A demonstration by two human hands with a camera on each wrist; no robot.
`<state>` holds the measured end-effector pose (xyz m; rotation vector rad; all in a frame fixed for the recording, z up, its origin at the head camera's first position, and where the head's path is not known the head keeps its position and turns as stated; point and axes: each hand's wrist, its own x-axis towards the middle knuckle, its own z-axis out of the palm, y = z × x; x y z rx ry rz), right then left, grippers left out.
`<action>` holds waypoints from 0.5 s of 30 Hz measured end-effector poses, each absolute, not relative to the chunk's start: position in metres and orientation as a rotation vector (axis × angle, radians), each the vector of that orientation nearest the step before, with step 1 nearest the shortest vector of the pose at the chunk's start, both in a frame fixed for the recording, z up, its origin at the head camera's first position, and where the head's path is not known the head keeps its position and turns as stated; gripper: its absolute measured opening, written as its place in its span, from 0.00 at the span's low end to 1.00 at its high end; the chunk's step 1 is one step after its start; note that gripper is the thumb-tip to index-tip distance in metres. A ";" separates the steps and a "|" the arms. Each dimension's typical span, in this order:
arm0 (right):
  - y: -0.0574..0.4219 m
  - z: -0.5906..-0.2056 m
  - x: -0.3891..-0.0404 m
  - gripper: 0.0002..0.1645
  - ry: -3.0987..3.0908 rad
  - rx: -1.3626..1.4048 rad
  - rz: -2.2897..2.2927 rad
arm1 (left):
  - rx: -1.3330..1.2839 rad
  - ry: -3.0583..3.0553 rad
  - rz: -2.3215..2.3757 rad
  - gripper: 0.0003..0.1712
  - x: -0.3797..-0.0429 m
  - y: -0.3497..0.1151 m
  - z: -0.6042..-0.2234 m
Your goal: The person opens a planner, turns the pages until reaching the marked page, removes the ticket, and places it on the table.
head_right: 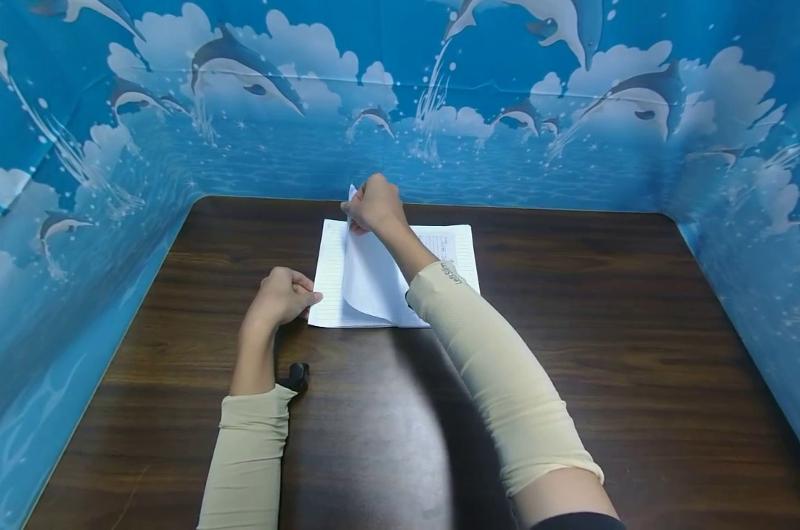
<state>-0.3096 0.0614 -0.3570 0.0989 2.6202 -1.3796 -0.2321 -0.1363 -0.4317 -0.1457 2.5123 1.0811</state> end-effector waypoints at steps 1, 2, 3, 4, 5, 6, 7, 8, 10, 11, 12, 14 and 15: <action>0.058 -0.360 -0.310 0.16 2.621 0.113 -1.374 | -0.147 2.511 1.080 0.11 -0.232 -0.136 -0.431; 0.054 -0.363 -0.310 0.17 2.618 0.128 -1.376 | -0.147 2.509 1.081 0.11 -0.232 -0.136 -0.431; 0.051 -0.366 -0.310 0.17 2.614 0.139 -1.382 | -0.147 2.508 1.081 0.11 -0.232 -0.136 -0.431; 0.048 -0.369 -0.310 0.18 2.616 0.147 -1.379 | -0.146 2.508 1.080 0.11 -0.232 -0.136 -0.431; 0.045 -0.372 -0.310 0.18 2.617 0.156 -1.383 | -0.146 2.509 1.081 0.11 -0.233 -0.136 -0.431; 0.042 -0.375 -0.310 0.17 2.624 0.161 -1.383 | -0.145 2.511 1.080 0.11 -0.233 -0.136 -0.431; 0.039 -0.378 -0.310 0.17 2.633 0.165 -1.380 | -0.144 2.512 1.081 0.11 -0.233 -0.136 -0.431; 0.037 -0.381 -0.310 0.17 2.641 0.168 -1.384 | -0.143 2.514 1.082 0.11 -0.233 -0.136 -0.431; 0.032 -0.387 -0.309 0.16 2.654 0.171 -1.399 | -0.142 2.520 1.085 0.10 -0.233 -0.136 -0.430; 0.029 -0.390 -0.309 0.16 2.652 0.175 -1.412 | -0.142 2.523 1.086 0.10 -0.233 -0.136 -0.430; 0.026 -0.394 -0.308 0.15 2.655 0.176 -1.414 | -0.141 2.523 1.086 0.10 -0.233 -0.136 -0.430; 0.022 -0.402 -0.306 0.15 2.669 0.175 -1.411 | -0.129 2.533 1.088 0.09 -0.232 -0.136 -0.431; 0.019 -0.406 -0.305 0.15 2.682 0.178 -1.401 | -0.124 2.536 1.094 0.09 -0.232 -0.136 -0.432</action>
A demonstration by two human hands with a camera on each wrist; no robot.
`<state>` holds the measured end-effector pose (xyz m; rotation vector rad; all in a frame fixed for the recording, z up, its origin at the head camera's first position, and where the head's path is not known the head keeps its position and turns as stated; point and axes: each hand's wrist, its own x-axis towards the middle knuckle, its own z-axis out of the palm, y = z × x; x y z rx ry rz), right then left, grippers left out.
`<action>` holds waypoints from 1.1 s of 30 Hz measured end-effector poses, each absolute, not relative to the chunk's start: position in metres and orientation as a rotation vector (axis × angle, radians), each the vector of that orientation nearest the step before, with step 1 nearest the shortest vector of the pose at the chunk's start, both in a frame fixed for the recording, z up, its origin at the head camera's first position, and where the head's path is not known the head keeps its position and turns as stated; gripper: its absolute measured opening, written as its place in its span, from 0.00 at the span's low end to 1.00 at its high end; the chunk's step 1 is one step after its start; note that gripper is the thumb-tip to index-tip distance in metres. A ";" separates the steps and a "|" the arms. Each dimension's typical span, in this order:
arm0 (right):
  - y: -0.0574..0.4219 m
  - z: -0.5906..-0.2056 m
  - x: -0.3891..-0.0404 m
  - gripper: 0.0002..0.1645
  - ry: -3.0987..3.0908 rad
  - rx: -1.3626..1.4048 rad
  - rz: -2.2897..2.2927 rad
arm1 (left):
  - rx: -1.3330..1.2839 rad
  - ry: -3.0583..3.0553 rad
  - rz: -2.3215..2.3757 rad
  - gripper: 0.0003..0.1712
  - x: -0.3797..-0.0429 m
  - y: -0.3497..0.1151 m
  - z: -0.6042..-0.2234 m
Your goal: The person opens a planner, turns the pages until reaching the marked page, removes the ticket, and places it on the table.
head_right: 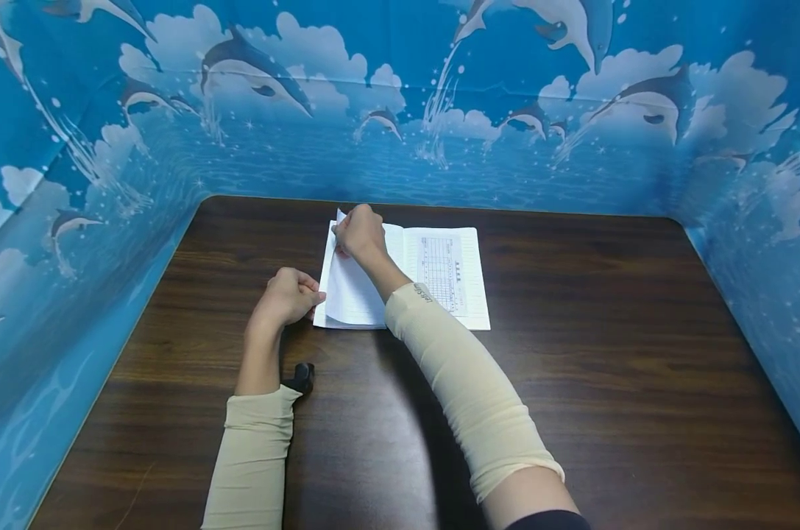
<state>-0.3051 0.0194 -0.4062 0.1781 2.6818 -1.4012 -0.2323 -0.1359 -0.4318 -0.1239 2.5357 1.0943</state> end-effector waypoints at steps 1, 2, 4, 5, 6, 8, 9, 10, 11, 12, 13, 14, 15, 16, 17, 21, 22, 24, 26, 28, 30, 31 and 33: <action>0.018 -0.411 -0.304 0.14 2.696 0.186 -1.386 | -0.119 2.533 1.110 0.09 -0.232 -0.135 -0.433; 0.017 -0.415 -0.302 0.14 2.713 0.194 -1.367 | -0.114 2.529 1.131 0.10 -0.232 -0.134 -0.434; 0.015 -0.422 -0.300 0.14 2.747 0.204 -1.340 | -0.101 2.522 1.175 0.14 -0.232 -0.133 -0.435; 0.015 -0.425 -0.298 0.14 2.755 0.213 -1.335 | -0.093 2.519 1.195 0.17 -0.232 -0.133 -0.436; 0.014 -0.427 -0.298 0.13 2.760 0.216 -1.328 | -0.091 2.514 1.212 0.20 -0.232 -0.133 -0.436; 0.014 -0.431 -0.296 0.13 2.757 0.217 -1.325 | -0.073 2.515 1.216 0.23 -0.232 -0.132 -0.436; 0.014 -0.433 -0.296 0.13 2.752 0.220 -1.320 | -0.059 2.522 1.202 0.23 -0.232 -0.132 -0.435; 0.014 -0.434 -0.295 0.13 2.743 0.222 -1.316 | -0.049 2.525 1.189 0.22 -0.232 -0.132 -0.435; 0.014 -0.436 -0.296 0.13 2.735 0.225 -1.312 | -0.040 2.530 1.171 0.20 -0.232 -0.131 -0.434; 0.014 -0.437 -0.296 0.13 2.732 0.230 -1.300 | -0.037 2.526 1.157 0.18 -0.232 -0.131 -0.433; 0.015 -0.438 -0.298 0.13 2.727 0.233 -1.290 | -0.032 2.526 1.146 0.15 -0.232 -0.131 -0.432; 0.015 -0.442 -0.301 0.13 2.726 0.236 -1.269 | -0.034 2.525 1.135 0.14 -0.232 -0.131 -0.432; 0.015 -0.447 -0.306 0.14 2.728 0.234 -1.242 | -0.041 2.523 1.129 0.13 -0.232 -0.131 -0.431; 0.014 -0.452 -0.312 0.14 2.730 0.220 -1.217 | -0.054 2.521 1.124 0.13 -0.232 -0.131 -0.431; 0.014 -0.459 -0.318 0.14 2.732 0.206 -1.194 | -0.065 2.520 1.119 0.12 -0.232 -0.131 -0.430; 0.012 -0.472 -0.330 0.08 2.713 0.164 -1.114 | -0.098 2.520 1.102 0.11 -0.231 -0.132 -0.431; 0.011 -0.467 -0.325 0.06 2.711 0.152 -1.111 | -0.103 2.519 1.101 0.11 -0.231 -0.132 -0.431; 0.013 -0.453 -0.312 0.03 2.719 0.127 -1.096 | -0.106 2.523 1.100 0.11 -0.231 -0.132 -0.433; 0.015 -0.438 -0.298 0.04 2.736 0.087 -1.086 | -0.110 2.526 1.101 0.11 -0.232 -0.133 -0.434; 0.017 -0.430 -0.291 0.05 2.743 0.064 -1.091 | -0.120 2.530 1.096 0.11 -0.232 -0.134 -0.434; 0.021 -0.427 -0.292 0.06 2.745 0.062 -1.084 | -0.127 2.529 1.091 0.11 -0.233 -0.134 -0.433; 0.023 -0.426 -0.293 0.07 2.744 0.071 -1.088 | -0.133 2.526 1.089 0.11 -0.233 -0.135 -0.433; 0.030 -0.421 -0.293 0.07 2.747 0.095 -1.094 | -0.145 2.528 1.079 0.11 -0.233 -0.135 -0.433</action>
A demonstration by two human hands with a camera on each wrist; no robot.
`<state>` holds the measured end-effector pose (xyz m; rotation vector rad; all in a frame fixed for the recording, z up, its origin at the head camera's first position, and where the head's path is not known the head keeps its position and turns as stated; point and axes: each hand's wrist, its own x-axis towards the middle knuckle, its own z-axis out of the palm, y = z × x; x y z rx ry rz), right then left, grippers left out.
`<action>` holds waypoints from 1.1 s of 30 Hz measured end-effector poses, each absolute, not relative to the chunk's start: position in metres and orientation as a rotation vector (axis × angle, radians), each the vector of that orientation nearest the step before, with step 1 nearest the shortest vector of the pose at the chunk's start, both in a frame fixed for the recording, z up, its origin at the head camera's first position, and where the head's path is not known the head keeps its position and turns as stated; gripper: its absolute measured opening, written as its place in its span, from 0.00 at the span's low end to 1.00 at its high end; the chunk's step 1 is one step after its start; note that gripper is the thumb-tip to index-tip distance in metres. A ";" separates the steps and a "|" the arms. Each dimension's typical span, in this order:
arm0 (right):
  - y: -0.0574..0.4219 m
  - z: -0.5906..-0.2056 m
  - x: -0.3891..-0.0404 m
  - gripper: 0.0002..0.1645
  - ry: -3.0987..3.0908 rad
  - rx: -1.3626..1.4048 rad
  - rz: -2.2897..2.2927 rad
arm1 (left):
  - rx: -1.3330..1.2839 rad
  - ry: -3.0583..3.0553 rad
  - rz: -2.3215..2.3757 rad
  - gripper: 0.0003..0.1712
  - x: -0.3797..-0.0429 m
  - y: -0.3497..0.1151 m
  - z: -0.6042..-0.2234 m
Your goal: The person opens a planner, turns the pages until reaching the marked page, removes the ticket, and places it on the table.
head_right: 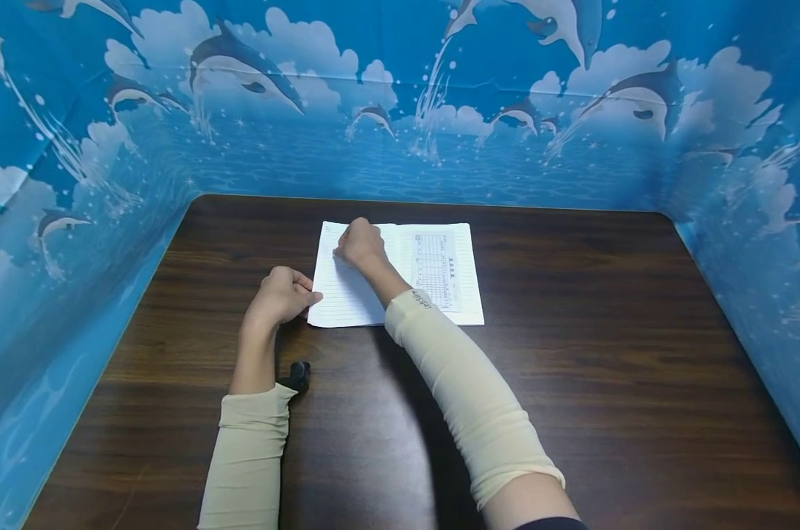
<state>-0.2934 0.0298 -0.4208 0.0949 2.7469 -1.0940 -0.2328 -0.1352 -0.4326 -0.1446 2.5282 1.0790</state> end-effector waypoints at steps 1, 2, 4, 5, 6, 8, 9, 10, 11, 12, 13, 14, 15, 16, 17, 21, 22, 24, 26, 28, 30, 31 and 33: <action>0.035 -0.418 -0.294 0.08 2.752 0.108 -1.095 | -0.150 2.526 1.078 0.11 -0.233 -0.135 -0.432; 0.040 -0.415 -0.294 0.08 2.759 0.123 -1.095 | -0.154 2.524 1.076 0.11 -0.232 -0.134 -0.432; 0.051 -0.411 -0.295 0.08 2.777 0.158 -1.092 | -0.166 2.517 1.073 0.11 -0.231 -0.133 -0.431; 0.057 -0.409 -0.296 0.09 2.787 0.173 -1.080 | -0.170 2.515 1.073 0.11 -0.231 -0.133 -0.430; 0.063 -0.407 -0.297 0.09 2.797 0.188 -1.066 | -0.172 2.508 1.075 0.11 -0.230 -0.133 -0.430; 0.076 -0.404 -0.297 0.09 2.812 0.226 -1.047 | -0.173 2.500 1.075 0.12 -0.230 -0.133 -0.429; 0.082 -0.403 -0.297 0.10 2.817 0.244 -1.036 | -0.176 2.498 1.075 0.12 -0.229 -0.133 -0.428; 0.088 -0.402 -0.297 0.10 2.822 0.264 -1.028 | -0.177 2.496 1.075 0.12 -0.229 -0.133 -0.428; 0.095 -0.401 -0.297 0.11 2.830 0.279 -1.010 | -0.179 2.497 1.075 0.12 -0.229 -0.133 -0.428; 0.100 -0.399 -0.297 0.11 2.834 0.300 -1.000 | -0.181 2.497 1.075 0.12 -0.229 -0.133 -0.428; 0.107 -0.398 -0.297 0.12 2.834 0.324 -0.993 | -0.182 2.499 1.076 0.12 -0.228 -0.133 -0.428; 0.112 -0.397 -0.297 0.12 2.840 0.346 -0.973 | -0.182 2.498 1.079 0.12 -0.228 -0.133 -0.427; 0.118 -0.396 -0.297 0.12 2.845 0.369 -0.951 | -0.182 2.499 1.082 0.13 -0.227 -0.132 -0.427; 0.124 -0.396 -0.297 0.12 2.846 0.392 -0.935 | -0.179 2.500 1.083 0.13 -0.227 -0.132 -0.427; 0.130 -0.396 -0.298 0.12 2.843 0.413 -0.919 | -0.177 2.501 1.084 0.13 -0.227 -0.132 -0.427; 0.150 -0.400 -0.300 0.14 2.825 0.500 -0.884 | -0.175 2.501 1.081 0.13 -0.226 -0.133 -0.428; 0.163 -0.413 -0.309 0.16 2.813 0.512 -0.900 | -0.174 2.499 1.080 0.13 -0.226 -0.133 -0.428; 0.170 -0.417 -0.310 0.20 2.812 0.550 -0.877 | -0.174 2.497 1.081 0.13 -0.226 -0.133 -0.429; 0.177 -0.421 -0.310 0.25 2.809 0.580 -0.857 | -0.175 2.496 1.083 0.13 -0.226 -0.134 -0.429; 0.181 -0.424 -0.308 0.30 2.804 0.594 -0.831 | -0.175 2.496 1.085 0.13 -0.227 -0.134 -0.429; 0.176 -0.415 -0.297 0.32 2.808 0.620 -0.802 | -0.171 2.496 1.087 0.13 -0.227 -0.134 -0.429; 0.177 -0.416 -0.298 0.33 2.805 0.623 -0.797 | -0.168 2.494 1.088 0.13 -0.227 -0.134 -0.429; 0.178 -0.417 -0.297 0.33 2.811 0.624 -0.789 | -0.163 2.490 1.093 0.13 -0.227 -0.134 -0.428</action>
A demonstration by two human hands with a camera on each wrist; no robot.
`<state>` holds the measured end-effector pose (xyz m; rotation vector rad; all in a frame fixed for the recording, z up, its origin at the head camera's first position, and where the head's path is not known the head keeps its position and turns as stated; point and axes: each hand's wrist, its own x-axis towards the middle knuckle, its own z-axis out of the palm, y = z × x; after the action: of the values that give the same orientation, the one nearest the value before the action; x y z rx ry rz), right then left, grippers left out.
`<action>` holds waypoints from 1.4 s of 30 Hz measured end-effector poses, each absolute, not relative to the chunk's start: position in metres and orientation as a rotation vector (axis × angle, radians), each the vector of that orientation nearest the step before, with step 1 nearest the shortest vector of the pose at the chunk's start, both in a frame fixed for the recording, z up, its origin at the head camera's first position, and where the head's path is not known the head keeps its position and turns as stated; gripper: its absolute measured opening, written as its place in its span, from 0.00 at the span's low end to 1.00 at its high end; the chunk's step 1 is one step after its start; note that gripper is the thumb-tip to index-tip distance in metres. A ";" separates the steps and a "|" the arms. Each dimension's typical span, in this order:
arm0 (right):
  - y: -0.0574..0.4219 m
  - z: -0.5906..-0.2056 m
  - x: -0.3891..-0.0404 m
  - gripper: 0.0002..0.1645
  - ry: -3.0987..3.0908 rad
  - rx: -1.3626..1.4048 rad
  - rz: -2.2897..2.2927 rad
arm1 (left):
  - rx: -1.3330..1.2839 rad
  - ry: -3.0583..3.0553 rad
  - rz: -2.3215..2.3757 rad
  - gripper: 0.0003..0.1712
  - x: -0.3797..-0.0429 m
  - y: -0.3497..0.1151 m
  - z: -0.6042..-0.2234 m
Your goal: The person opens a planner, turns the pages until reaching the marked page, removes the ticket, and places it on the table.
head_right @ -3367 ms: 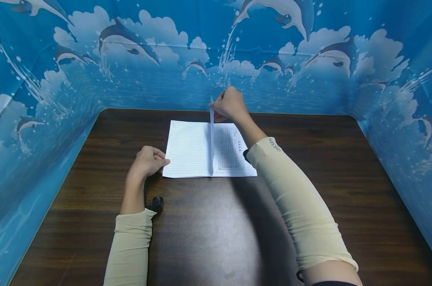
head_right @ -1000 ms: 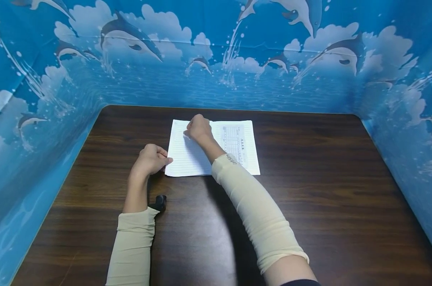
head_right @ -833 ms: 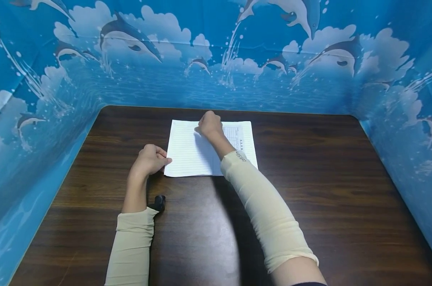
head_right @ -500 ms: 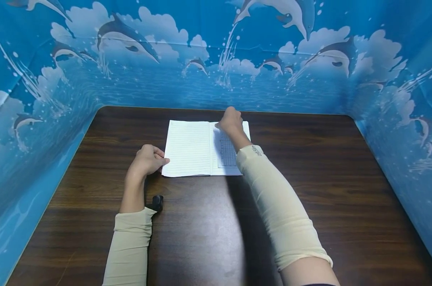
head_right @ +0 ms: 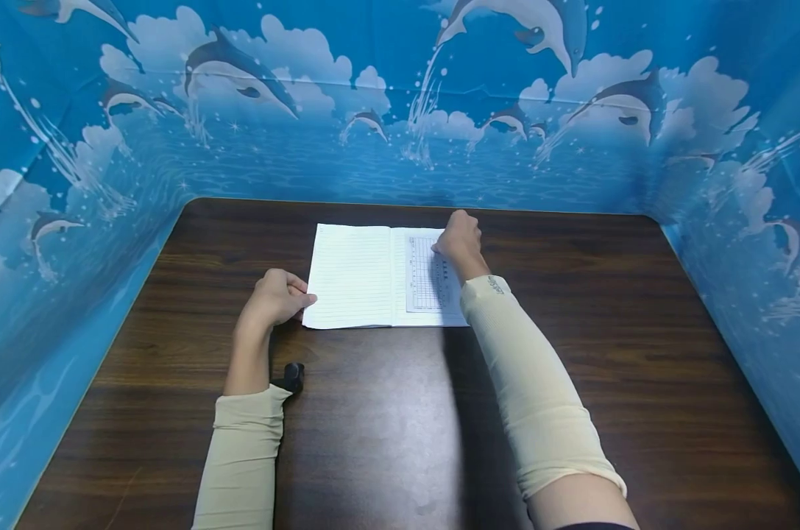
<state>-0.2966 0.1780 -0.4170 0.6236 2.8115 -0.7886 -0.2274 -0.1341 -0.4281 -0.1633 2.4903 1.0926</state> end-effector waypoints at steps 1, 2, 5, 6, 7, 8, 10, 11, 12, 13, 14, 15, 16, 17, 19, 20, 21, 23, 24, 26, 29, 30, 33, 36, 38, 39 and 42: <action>0.178 -0.418 -0.297 0.33 2.818 0.622 -0.790 | -0.162 2.491 1.095 0.13 -0.227 -0.134 -0.428; 0.179 -0.419 -0.297 0.33 2.823 0.621 -0.793 | -0.161 2.490 1.098 0.13 -0.227 -0.134 -0.428; 0.179 -0.421 -0.300 0.34 2.833 0.621 -0.805 | -0.159 2.491 1.102 0.13 -0.227 -0.134 -0.427; 0.180 -0.421 -0.301 0.35 2.838 0.622 -0.803 | -0.158 2.492 1.103 0.13 -0.227 -0.134 -0.427; 0.181 -0.422 -0.302 0.35 2.839 0.628 -0.801 | -0.155 2.492 1.103 0.13 -0.227 -0.135 -0.427; 0.182 -0.423 -0.303 0.35 2.837 0.635 -0.804 | -0.153 2.490 1.105 0.14 -0.227 -0.135 -0.427; 0.184 -0.424 -0.304 0.35 2.832 0.652 -0.808 | -0.146 2.490 1.109 0.14 -0.227 -0.135 -0.427; 0.184 -0.424 -0.305 0.35 2.828 0.661 -0.813 | -0.144 2.490 1.111 0.14 -0.227 -0.136 -0.427; 0.184 -0.424 -0.305 0.35 2.821 0.672 -0.819 | -0.142 2.489 1.115 0.14 -0.226 -0.136 -0.427; 0.184 -0.424 -0.304 0.35 2.810 0.686 -0.833 | -0.141 2.487 1.118 0.14 -0.226 -0.136 -0.426; 0.184 -0.424 -0.304 0.35 2.798 0.698 -0.850 | -0.141 2.487 1.120 0.14 -0.227 -0.137 -0.426; 0.183 -0.423 -0.303 0.34 2.787 0.705 -0.866 | -0.140 2.486 1.119 0.14 -0.227 -0.137 -0.426; 0.182 -0.423 -0.302 0.32 2.778 0.707 -0.879 | -0.142 2.484 1.118 0.14 -0.227 -0.137 -0.426; 0.181 -0.422 -0.301 0.28 2.769 0.706 -0.895 | -0.144 2.481 1.118 0.14 -0.227 -0.137 -0.426; 0.180 -0.421 -0.298 0.21 2.765 0.693 -0.918 | -0.152 2.479 1.113 0.14 -0.228 -0.138 -0.426; 0.179 -0.421 -0.296 0.17 2.768 0.684 -0.929 | -0.156 2.480 1.110 0.13 -0.228 -0.138 -0.426; 0.179 -0.421 -0.295 0.14 2.772 0.671 -0.937 | -0.159 2.480 1.108 0.14 -0.228 -0.138 -0.427; 0.179 -0.423 -0.294 0.11 2.792 0.641 -0.937 | -0.163 2.481 1.106 0.14 -0.228 -0.138 -0.427; 0.180 -0.424 -0.294 0.10 2.805 0.619 -0.933 | -0.165 2.482 1.106 0.13 -0.228 -0.138 -0.427; 0.183 -0.426 -0.294 0.10 2.822 0.571 -0.922 | -0.161 2.481 1.108 0.14 -0.227 -0.138 -0.427; 0.190 -0.428 -0.296 0.11 2.817 0.503 -0.922 | -0.158 2.474 1.114 0.14 -0.228 -0.137 -0.428; 0.193 -0.428 -0.296 0.11 2.807 0.484 -0.930 | -0.157 2.474 1.115 0.14 -0.228 -0.137 -0.429; 0.202 -0.427 -0.298 0.13 2.766 0.451 -0.953 | -0.158 2.477 1.117 0.14 -0.228 -0.136 -0.429; 0.213 -0.423 -0.299 0.14 2.734 0.431 -0.948 | -0.154 2.480 1.118 0.14 -0.228 -0.135 -0.428; 0.223 -0.420 -0.299 0.14 2.730 0.426 -0.924 | -0.154 2.481 1.117 0.14 -0.228 -0.135 -0.429; 0.228 -0.419 -0.299 0.14 2.732 0.420 -0.909 | -0.154 2.481 1.116 0.14 -0.228 -0.134 -0.429; 0.245 -0.415 -0.297 0.14 2.741 0.424 -0.876 | -0.157 2.479 1.111 0.13 -0.228 -0.135 -0.430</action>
<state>-0.2967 0.2450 -0.4153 0.4237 2.7409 -0.8756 -0.2284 -0.1345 -0.4305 -0.1570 2.4792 1.1111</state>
